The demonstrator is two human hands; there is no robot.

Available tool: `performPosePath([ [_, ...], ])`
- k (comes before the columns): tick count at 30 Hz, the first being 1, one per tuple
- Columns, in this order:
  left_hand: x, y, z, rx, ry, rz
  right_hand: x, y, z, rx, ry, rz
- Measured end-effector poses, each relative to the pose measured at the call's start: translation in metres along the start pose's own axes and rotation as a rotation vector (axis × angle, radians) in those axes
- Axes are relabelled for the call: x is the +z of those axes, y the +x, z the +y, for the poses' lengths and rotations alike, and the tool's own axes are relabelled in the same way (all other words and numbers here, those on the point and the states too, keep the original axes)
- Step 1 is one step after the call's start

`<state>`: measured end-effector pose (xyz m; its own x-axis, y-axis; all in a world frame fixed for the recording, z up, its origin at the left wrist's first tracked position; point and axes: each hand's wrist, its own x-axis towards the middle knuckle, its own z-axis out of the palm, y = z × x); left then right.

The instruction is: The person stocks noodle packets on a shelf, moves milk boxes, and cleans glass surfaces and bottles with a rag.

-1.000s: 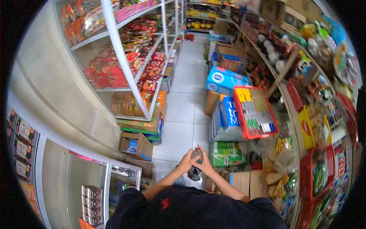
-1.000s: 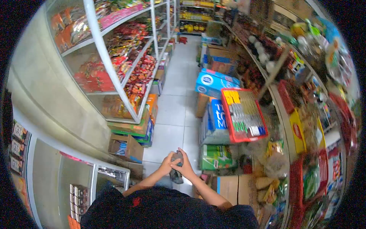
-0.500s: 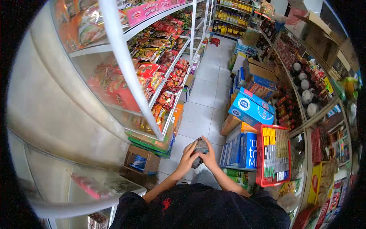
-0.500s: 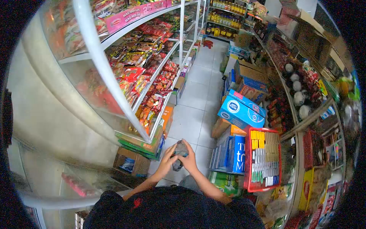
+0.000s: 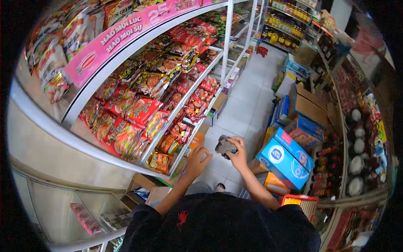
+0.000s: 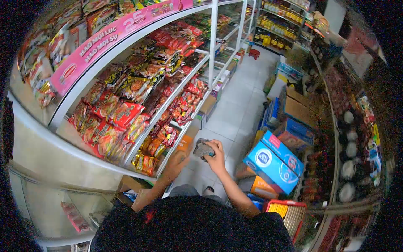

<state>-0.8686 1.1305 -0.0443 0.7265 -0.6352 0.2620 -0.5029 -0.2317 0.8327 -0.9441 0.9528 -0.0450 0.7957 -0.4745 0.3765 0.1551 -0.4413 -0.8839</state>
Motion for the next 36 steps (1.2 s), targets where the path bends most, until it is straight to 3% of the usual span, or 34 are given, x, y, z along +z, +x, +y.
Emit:
performPosePath([
  [6, -0.012, 0.056, -0.003, -0.094, 0.136, 0.237, 0.028, 0.151, 0.038, -0.111, -0.037, -0.195],
  [8, -0.012, 0.078, -0.014, -0.117, 0.172, 0.301, 0.051, 0.209, 0.049, -0.405, -0.193, -0.211],
  [11, -0.014, 0.115, -0.032, -0.046, 0.246, 0.405, 0.084, 0.289, 0.058, -0.523, -0.230, -0.268],
  [14, -0.016, 0.151, -0.054, -0.081, 0.330, 0.482, 0.116, 0.358, 0.084, -0.491, -0.330, -0.212],
  [15, -0.021, 0.165, -0.057, -0.012, 0.356, 0.490, 0.132, 0.374, 0.103, -0.495, -0.343, -0.227],
  [16, -0.025, 0.178, -0.057, -0.016, 0.365, 0.495, 0.141, 0.378, 0.096, -0.583, -0.234, -0.253],
  [17, -0.028, 0.187, -0.057, -0.049, 0.406, 0.519, 0.163, 0.372, 0.100, -0.476, -0.277, -0.309],
  [18, -0.029, 0.195, -0.057, -0.086, 0.443, 0.541, 0.174, 0.363, 0.108, -0.632, -0.386, -0.299],
  [20, -0.036, 0.206, -0.063, -0.100, 0.489, 0.524, 0.195, 0.341, 0.094, -0.729, -0.227, -0.441],
  [22, -0.037, 0.217, -0.067, -0.216, 0.619, 0.616, 0.193, 0.344, 0.096, -0.808, -0.152, -0.551],
  [23, -0.031, 0.217, -0.079, -0.382, 0.702, 0.579, 0.190, 0.353, 0.099, -0.833, -0.127, -0.624],
  [24, -0.026, 0.218, -0.089, -0.392, 0.705, 0.579, 0.186, 0.365, 0.104, -0.857, -0.101, -0.696],
  [25, -0.021, 0.220, -0.094, -0.479, 0.806, 0.538, 0.177, 0.391, 0.114, -0.913, -0.044, -0.692],
  [26, -0.016, 0.223, -0.097, -0.565, 0.906, 0.496, 0.161, 0.416, 0.123, -0.834, 0.000, -0.674],
  [27, -0.011, 0.226, -0.095, -0.613, 0.996, 0.485, 0.149, 0.437, 0.146, -0.763, -0.192, -0.607],
  [29, -0.005, 0.228, -0.104, -0.655, 1.053, 0.519, 0.120, 0.476, 0.173, -0.683, -0.219, -0.404],
  [30, -0.002, 0.229, -0.106, -0.669, 1.070, 0.557, 0.113, 0.488, 0.184, -0.621, -0.341, -0.401],
  [32, 0.004, 0.237, -0.110, -0.725, 1.122, 0.661, 0.115, 0.476, 0.161, -0.609, -0.359, -0.440],
  [33, 0.006, 0.242, -0.110, -0.726, 1.159, 0.708, 0.122, 0.464, 0.158, -0.692, -0.280, -0.590],
  [35, 0.010, 0.246, -0.112, -0.754, 1.213, 0.750, 0.138, 0.430, 0.149, -0.892, -0.213, -0.658],
  [36, 0.011, 0.246, -0.115, -0.778, 1.229, 0.751, 0.140, 0.421, 0.146, -0.895, -0.172, -0.743],
])
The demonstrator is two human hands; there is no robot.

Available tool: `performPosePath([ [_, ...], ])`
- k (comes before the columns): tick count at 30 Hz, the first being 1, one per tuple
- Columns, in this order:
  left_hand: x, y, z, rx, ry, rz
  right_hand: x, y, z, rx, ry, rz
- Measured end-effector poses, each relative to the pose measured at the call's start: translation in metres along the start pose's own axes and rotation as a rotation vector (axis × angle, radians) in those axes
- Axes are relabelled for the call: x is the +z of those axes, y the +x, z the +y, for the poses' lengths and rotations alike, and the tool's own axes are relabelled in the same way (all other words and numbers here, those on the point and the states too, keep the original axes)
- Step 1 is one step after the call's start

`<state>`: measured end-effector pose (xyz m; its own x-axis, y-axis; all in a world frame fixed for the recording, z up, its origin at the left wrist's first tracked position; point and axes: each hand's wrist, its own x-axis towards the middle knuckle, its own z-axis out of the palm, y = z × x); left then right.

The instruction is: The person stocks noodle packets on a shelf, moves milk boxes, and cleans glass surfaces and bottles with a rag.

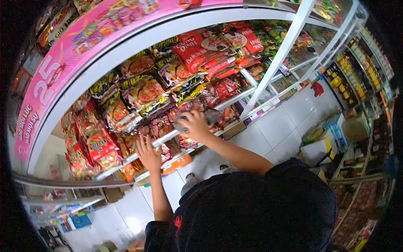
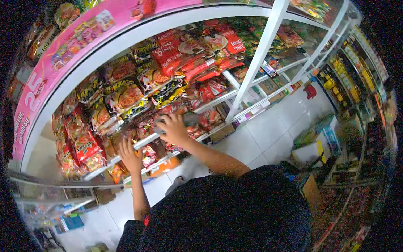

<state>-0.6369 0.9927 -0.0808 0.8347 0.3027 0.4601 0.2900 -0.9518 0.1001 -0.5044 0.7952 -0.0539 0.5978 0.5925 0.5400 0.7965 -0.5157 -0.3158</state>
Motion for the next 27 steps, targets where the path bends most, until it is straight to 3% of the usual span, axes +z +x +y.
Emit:
performPosePath([
  [2, -0.003, 0.001, 0.004, -0.042, -0.019, -0.008, -0.009, 0.005, 0.015, -0.093, -0.017, 0.005],
  [4, -0.001, 0.000, 0.004, -0.045, 0.021, -0.010, -0.040, 0.003, 0.054, 0.003, 0.021, -0.095],
  [8, -0.005, 0.002, 0.010, -0.112, 0.010, -0.070, -0.082, -0.013, 0.184, 0.100, -0.001, 0.178],
  [11, 0.000, 0.001, 0.005, -0.084, -0.002, -0.061, -0.092, -0.013, 0.177, 0.208, -0.034, 0.222],
  [14, 0.001, 0.001, 0.001, -0.073, 0.023, -0.076, -0.065, -0.014, 0.118, 0.016, 0.108, 0.155],
  [17, -0.002, 0.001, -0.005, -0.057, -0.047, -0.100, -0.063, -0.019, 0.128, -0.116, 0.271, 0.060],
  [18, -0.001, 0.001, -0.005, -0.066, -0.062, -0.100, -0.070, -0.015, 0.150, -0.096, 0.171, 0.012],
  [20, 0.001, 0.001, -0.004, -0.103, -0.041, -0.117, -0.074, -0.012, 0.211, 0.054, 0.046, 0.118],
  [22, 0.001, 0.003, -0.005, -0.118, -0.036, -0.109, -0.082, -0.010, 0.220, 0.299, -0.146, 0.195],
  [24, 0.003, -0.002, -0.002, -0.131, -0.036, -0.111, -0.073, -0.007, 0.183, 0.267, -0.187, 0.125],
  [27, 0.005, 0.000, -0.008, -0.081, -0.069, -0.086, -0.063, -0.018, 0.140, -0.016, -0.098, -0.014],
])
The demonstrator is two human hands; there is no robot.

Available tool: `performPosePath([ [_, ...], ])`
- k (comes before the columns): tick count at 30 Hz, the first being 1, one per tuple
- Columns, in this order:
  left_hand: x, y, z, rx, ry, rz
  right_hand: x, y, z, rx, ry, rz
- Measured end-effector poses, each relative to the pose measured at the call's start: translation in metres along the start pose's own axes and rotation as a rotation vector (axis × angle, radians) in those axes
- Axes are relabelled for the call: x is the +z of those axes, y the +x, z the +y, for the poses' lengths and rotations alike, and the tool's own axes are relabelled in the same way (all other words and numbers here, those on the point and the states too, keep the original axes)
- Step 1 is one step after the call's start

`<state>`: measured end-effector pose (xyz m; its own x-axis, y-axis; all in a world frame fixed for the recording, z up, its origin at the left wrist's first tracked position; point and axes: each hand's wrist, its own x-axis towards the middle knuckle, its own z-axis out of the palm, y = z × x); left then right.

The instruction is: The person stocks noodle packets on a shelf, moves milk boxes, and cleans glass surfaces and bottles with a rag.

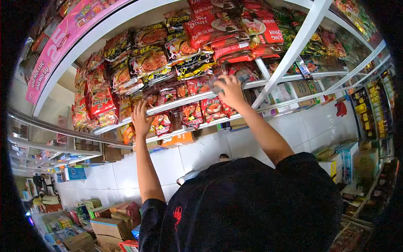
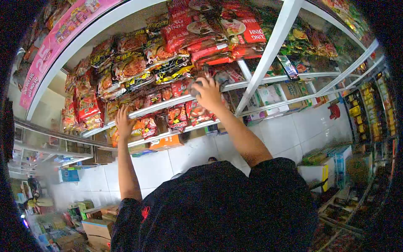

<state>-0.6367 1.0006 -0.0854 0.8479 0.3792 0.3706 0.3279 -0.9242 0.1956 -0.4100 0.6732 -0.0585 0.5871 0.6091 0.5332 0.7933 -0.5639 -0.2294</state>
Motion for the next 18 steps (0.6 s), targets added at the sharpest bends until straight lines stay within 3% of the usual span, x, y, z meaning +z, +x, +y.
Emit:
performPosePath([
  [1, -0.001, -0.001, 0.001, -0.014, 0.014, -0.009, -0.003, -0.003, 0.001, -0.074, 0.030, -0.031],
  [3, -0.001, -0.001, 0.001, -0.005, -0.005, 0.003, -0.010, 0.000, 0.040, -0.014, 0.112, -0.020],
  [7, -0.001, 0.001, 0.003, -0.026, 0.007, 0.000, -0.017, 0.004, 0.080, 0.330, -0.085, 0.111],
  [11, -0.002, -0.002, 0.005, -0.043, 0.018, -0.012, 0.000, 0.000, -0.017, 0.128, -0.023, 0.005],
  [13, -0.003, -0.001, 0.003, -0.017, 0.011, -0.005, 0.001, -0.002, -0.019, -0.040, 0.027, 0.068],
  [15, -0.002, -0.002, 0.004, -0.018, 0.010, -0.013, -0.004, 0.004, 0.022, 0.017, 0.079, -0.027],
  [18, -0.002, -0.001, 0.002, -0.021, 0.032, -0.003, -0.019, 0.002, 0.080, 0.270, -0.115, 0.232],
])
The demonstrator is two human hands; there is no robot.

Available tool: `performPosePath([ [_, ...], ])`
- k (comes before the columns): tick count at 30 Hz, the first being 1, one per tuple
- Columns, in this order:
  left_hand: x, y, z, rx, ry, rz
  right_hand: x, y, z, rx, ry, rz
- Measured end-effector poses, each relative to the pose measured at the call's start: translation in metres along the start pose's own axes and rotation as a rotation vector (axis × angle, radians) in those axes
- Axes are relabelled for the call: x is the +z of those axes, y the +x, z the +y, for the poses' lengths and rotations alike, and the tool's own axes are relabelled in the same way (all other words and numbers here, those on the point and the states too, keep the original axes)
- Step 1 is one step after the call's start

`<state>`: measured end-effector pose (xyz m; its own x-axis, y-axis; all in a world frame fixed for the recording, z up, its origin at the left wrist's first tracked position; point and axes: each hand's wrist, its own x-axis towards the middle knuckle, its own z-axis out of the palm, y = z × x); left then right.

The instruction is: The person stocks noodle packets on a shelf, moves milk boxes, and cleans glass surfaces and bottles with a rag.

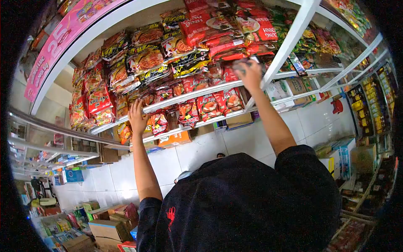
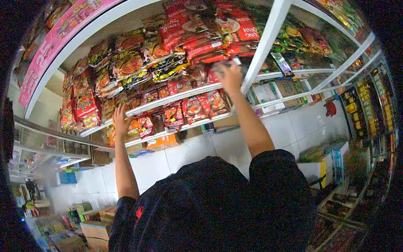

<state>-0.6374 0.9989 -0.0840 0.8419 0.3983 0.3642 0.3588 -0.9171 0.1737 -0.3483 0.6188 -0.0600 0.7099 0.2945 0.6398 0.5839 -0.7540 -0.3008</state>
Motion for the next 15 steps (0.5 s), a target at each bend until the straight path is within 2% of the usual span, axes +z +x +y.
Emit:
performPosePath([
  [1, 0.003, -0.001, -0.003, 0.038, -0.025, 0.041, -0.005, 0.000, 0.002, 0.043, 0.016, -0.005],
  [3, 0.002, -0.001, -0.001, 0.037, -0.023, 0.065, -0.002, -0.014, -0.021, -0.003, -0.053, -0.044],
  [4, 0.004, -0.001, -0.002, 0.011, -0.032, 0.055, -0.002, -0.021, -0.046, 0.016, -0.033, -0.135],
  [7, 0.003, -0.001, 0.000, -0.008, -0.019, 0.050, 0.003, -0.040, -0.101, -0.312, 0.135, -0.140],
  [9, 0.004, 0.001, -0.002, -0.028, -0.027, 0.005, 0.007, -0.021, -0.085, -0.340, 0.175, -0.239],
  [10, 0.003, 0.001, 0.000, -0.037, -0.014, 0.009, 0.012, -0.010, -0.063, -0.314, 0.157, -0.182],
  [12, 0.000, 0.002, 0.003, -0.045, -0.017, 0.023, 0.005, 0.013, -0.022, -0.133, 0.082, -0.185],
  [13, 0.000, 0.001, 0.002, -0.053, -0.013, 0.024, 0.000, 0.022, -0.009, -0.099, 0.111, -0.082],
  [15, 0.001, 0.001, 0.002, -0.038, 0.000, 0.024, 0.008, 0.013, -0.006, -0.012, 0.040, -0.128],
])
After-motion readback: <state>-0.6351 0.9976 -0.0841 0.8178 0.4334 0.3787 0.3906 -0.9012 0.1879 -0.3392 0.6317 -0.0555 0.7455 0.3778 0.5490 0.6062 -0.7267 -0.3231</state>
